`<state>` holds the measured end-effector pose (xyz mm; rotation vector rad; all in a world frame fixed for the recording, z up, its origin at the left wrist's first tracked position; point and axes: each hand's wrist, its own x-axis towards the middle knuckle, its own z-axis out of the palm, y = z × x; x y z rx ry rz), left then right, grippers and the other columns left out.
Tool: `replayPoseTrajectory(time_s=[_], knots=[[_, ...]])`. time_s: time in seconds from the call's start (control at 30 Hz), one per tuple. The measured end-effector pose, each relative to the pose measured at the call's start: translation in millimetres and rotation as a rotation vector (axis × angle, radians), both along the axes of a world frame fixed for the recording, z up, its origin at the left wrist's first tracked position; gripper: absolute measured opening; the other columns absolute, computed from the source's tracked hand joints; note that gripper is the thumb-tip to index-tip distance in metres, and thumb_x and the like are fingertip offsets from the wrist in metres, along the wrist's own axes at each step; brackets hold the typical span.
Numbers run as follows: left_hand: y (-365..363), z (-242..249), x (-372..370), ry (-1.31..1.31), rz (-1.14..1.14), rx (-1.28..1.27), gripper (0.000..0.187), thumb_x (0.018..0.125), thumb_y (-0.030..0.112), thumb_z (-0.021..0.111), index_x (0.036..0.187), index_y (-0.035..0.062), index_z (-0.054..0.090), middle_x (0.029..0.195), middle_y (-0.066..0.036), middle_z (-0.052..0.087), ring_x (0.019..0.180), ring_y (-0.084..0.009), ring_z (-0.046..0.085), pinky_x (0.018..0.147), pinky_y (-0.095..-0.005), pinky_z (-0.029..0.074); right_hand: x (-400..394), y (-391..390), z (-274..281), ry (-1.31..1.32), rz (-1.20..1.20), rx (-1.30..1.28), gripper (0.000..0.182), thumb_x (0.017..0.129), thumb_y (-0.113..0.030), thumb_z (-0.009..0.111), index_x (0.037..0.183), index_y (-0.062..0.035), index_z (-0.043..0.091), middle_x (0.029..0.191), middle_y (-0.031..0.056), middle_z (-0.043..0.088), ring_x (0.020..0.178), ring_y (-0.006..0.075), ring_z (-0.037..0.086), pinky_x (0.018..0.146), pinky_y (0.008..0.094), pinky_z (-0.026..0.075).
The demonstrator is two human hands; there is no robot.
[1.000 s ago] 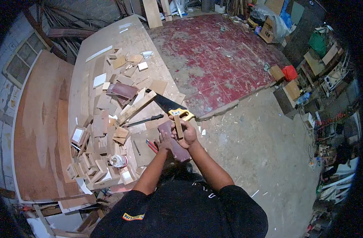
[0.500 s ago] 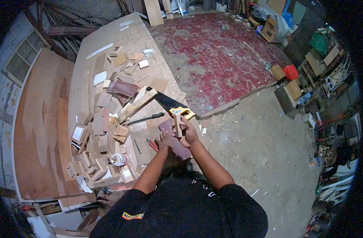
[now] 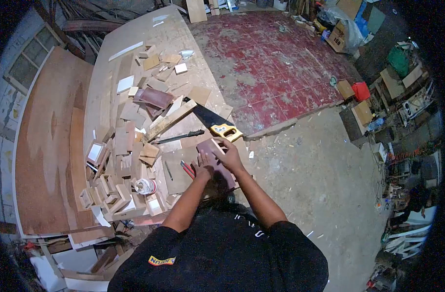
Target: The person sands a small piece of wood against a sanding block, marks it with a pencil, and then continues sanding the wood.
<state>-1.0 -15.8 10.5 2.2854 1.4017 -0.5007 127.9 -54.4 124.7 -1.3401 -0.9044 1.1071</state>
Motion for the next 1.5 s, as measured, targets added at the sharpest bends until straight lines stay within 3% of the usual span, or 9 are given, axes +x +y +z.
replayPoseTrajectory(time_s=[0.13,0.23,0.57,0.67,0.77,0.93,1.23,1.33,1.5], knots=[[6,-18,3,0.067,-0.012,-0.074,0.074,0.086,0.017,0.042,0.143,-0.0001,-0.002,0.149,-0.021,-0.015,0.139,-0.0372,-0.005,0.104,-0.0662,-0.001,-11,2,-70,-0.777,-0.211,0.023,0.036,0.078,-0.010,0.059,0.113,-0.0058,0.054,0.092,0.0231,0.056,0.079,0.0369,0.060,0.071,0.0439,0.049],[4,-39,2,0.070,0.001,0.118,0.107,0.071,0.027,0.070,0.144,0.0035,-0.006,0.149,-0.018,-0.019,0.139,-0.0342,-0.011,0.104,-0.0658,0.000,-24,9,-89,-0.840,-0.074,-0.069,0.032,0.080,-0.012,0.055,0.111,-0.0044,0.051,0.095,0.0249,0.051,0.083,0.0434,0.056,0.072,0.0494,0.047],[8,-10,4,0.118,0.010,-0.064,0.078,0.085,0.020,0.042,0.145,0.0077,-0.007,0.150,-0.012,-0.019,0.140,-0.0315,-0.010,0.104,-0.0642,-0.005,-33,27,-110,-1.061,0.048,-0.257,0.037,0.087,-0.017,0.045,0.122,-0.0046,0.043,0.097,0.0274,0.050,0.082,0.0428,0.059,0.070,0.0490,0.049],[7,2,3,0.150,-0.021,-0.071,0.134,0.052,0.036,0.084,0.143,0.0051,-0.009,0.149,-0.016,-0.021,0.139,-0.0321,-0.013,0.105,-0.0648,-0.001,-33,25,-109,-1.081,0.148,-0.411,0.046,0.088,-0.020,0.042,0.132,-0.0065,0.036,0.096,0.0274,0.056,0.081,0.0408,0.061,0.070,0.0481,0.050],[6,-3,3,0.140,-0.024,-0.115,0.089,0.083,0.028,0.053,0.144,0.0079,-0.008,0.150,-0.013,-0.018,0.139,-0.0321,-0.010,0.104,-0.0647,-0.004,-29,29,-108,-1.144,0.223,-0.435,0.053,0.088,-0.022,0.042,0.137,-0.0078,0.032,0.089,0.0250,0.062,0.076,0.0391,0.064,0.067,0.0479,0.052],[7,-1,4,0.146,-0.028,-0.107,0.136,0.051,0.038,0.083,0.143,0.0059,-0.012,0.149,-0.019,-0.019,0.139,-0.0348,-0.011,0.104,-0.0656,0.001,-20,33,-104,-1.184,0.247,-0.330,0.050,0.083,-0.025,0.048,0.129,-0.0066,0.040,0.074,0.0222,0.064,0.070,0.0359,0.065,0.060,0.0477,0.052],[4,-24,1,0.132,-0.035,0.049,0.128,0.056,0.035,0.081,0.144,0.0049,-0.007,0.149,-0.017,-0.020,0.139,-0.0329,-0.012,0.104,-0.0651,-0.001,-7,31,-60,-1.277,0.649,-0.446,0.025,0.080,-0.021,0.051,0.095,-0.0048,0.063,0.083,0.0204,0.066,0.078,0.0328,0.066,0.063,0.0460,0.052],[6,-4,2,0.106,0.010,-0.100,0.100,0.076,0.024,0.060,0.143,0.0065,-0.012,0.149,-0.014,-0.022,0.139,-0.0315,-0.013,0.104,-0.0649,-0.002,-13,45,-46,-1.210,0.428,-0.386,0.027,0.080,-0.022,0.051,0.098,-0.0051,0.062,0.086,0.0200,0.066,0.080,0.0334,0.066,0.067,0.0470,0.052],[9,-8,4,0.149,0.002,-0.099,0.108,0.071,0.028,0.066,0.143,0.0058,-0.011,0.149,-0.015,-0.021,0.139,-0.0324,-0.014,0.104,-0.0656,-0.002,-20,45,-86,-1.148,0.230,-0.291,0.024,0.078,-0.025,0.054,0.086,-0.0070,0.068,0.079,0.0193,0.066,0.074,0.0358,0.065,0.065,0.0461,0.052]])
